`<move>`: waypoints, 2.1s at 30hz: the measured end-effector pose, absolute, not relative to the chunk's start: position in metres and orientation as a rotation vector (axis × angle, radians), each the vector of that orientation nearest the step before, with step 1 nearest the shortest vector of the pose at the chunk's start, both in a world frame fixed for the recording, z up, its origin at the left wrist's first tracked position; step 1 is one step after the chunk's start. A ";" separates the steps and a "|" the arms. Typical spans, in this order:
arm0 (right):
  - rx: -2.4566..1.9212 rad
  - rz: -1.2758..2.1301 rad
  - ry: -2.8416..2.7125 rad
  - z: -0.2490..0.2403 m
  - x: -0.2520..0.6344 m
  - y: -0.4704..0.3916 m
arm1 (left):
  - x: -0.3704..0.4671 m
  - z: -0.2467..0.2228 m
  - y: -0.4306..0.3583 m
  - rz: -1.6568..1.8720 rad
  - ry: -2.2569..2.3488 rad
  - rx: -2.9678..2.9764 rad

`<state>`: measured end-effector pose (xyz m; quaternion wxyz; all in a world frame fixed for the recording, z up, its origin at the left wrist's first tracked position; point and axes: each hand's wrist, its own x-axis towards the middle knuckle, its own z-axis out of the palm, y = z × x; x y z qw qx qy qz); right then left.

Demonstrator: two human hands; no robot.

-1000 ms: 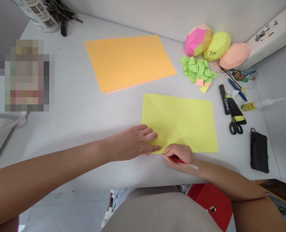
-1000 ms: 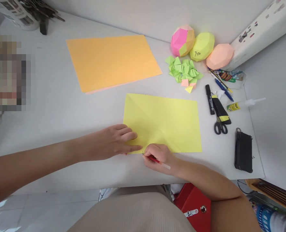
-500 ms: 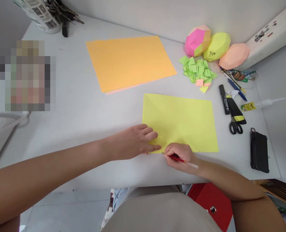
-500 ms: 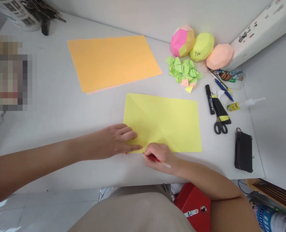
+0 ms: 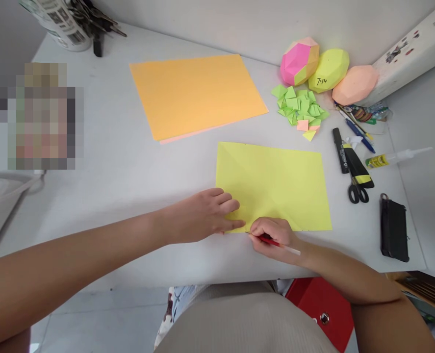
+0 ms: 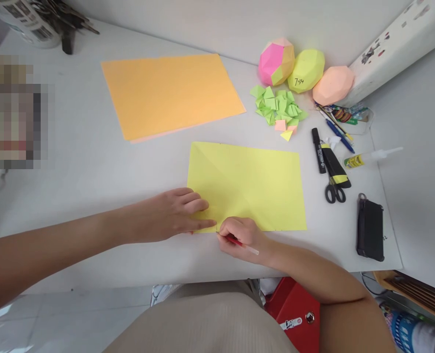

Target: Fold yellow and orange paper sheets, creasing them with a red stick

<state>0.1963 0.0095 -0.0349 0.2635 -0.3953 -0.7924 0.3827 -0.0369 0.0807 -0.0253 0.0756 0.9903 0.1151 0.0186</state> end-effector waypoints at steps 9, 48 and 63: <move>-1.065 1.036 -2.141 -0.036 0.197 0.010 | -0.036 -0.025 0.081 0.065 0.339 2.978; -1.038 1.649 -1.297 -0.037 0.203 0.026 | -0.037 -0.024 0.082 0.019 0.355 2.888; -1.098 1.544 -0.859 -0.043 0.208 0.047 | -0.010 -0.049 0.079 0.387 0.547 2.841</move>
